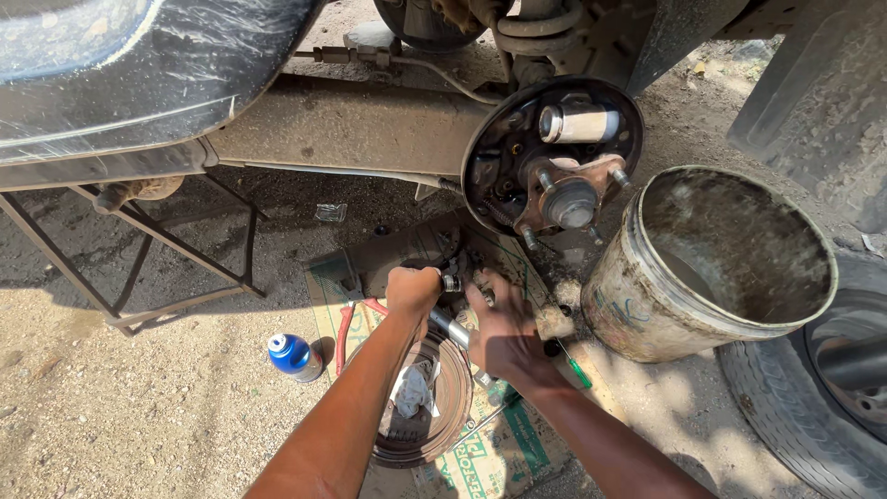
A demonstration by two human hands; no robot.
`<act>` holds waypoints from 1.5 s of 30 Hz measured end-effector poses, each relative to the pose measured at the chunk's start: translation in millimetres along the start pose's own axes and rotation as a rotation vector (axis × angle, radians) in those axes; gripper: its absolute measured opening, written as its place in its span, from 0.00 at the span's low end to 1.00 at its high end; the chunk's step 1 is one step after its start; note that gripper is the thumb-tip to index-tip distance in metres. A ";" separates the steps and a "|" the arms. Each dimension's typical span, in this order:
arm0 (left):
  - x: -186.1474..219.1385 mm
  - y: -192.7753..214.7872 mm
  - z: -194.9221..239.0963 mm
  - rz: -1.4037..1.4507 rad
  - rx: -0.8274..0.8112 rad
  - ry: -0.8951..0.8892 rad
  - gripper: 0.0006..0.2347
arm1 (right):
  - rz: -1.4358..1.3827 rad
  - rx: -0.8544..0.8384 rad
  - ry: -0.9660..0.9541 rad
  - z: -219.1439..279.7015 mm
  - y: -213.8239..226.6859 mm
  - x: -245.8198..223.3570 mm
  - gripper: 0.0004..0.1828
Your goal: The person is working on a vehicle's rear drum brake assembly. They apply lubricant to a metal component and install it into the brake mechanism, then use a hammer to tap it into place. Finally, they use pliers to adjust a spring within the assembly.
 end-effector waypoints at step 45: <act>-37.6 -18.9 -15.3 0.041 -0.142 0.177 0.09 | -0.602 0.365 0.114 26.5 9.1 39.6 0.20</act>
Point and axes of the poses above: each hand's wrist, its own z-axis away from the middle knuckle, its own y-axis out of the back of the hand, x = y × z, the point moved 3 cm from there along -z, towards the middle knuckle, and after that the axes turned 6 degrees about y, right-handed, at the moved point
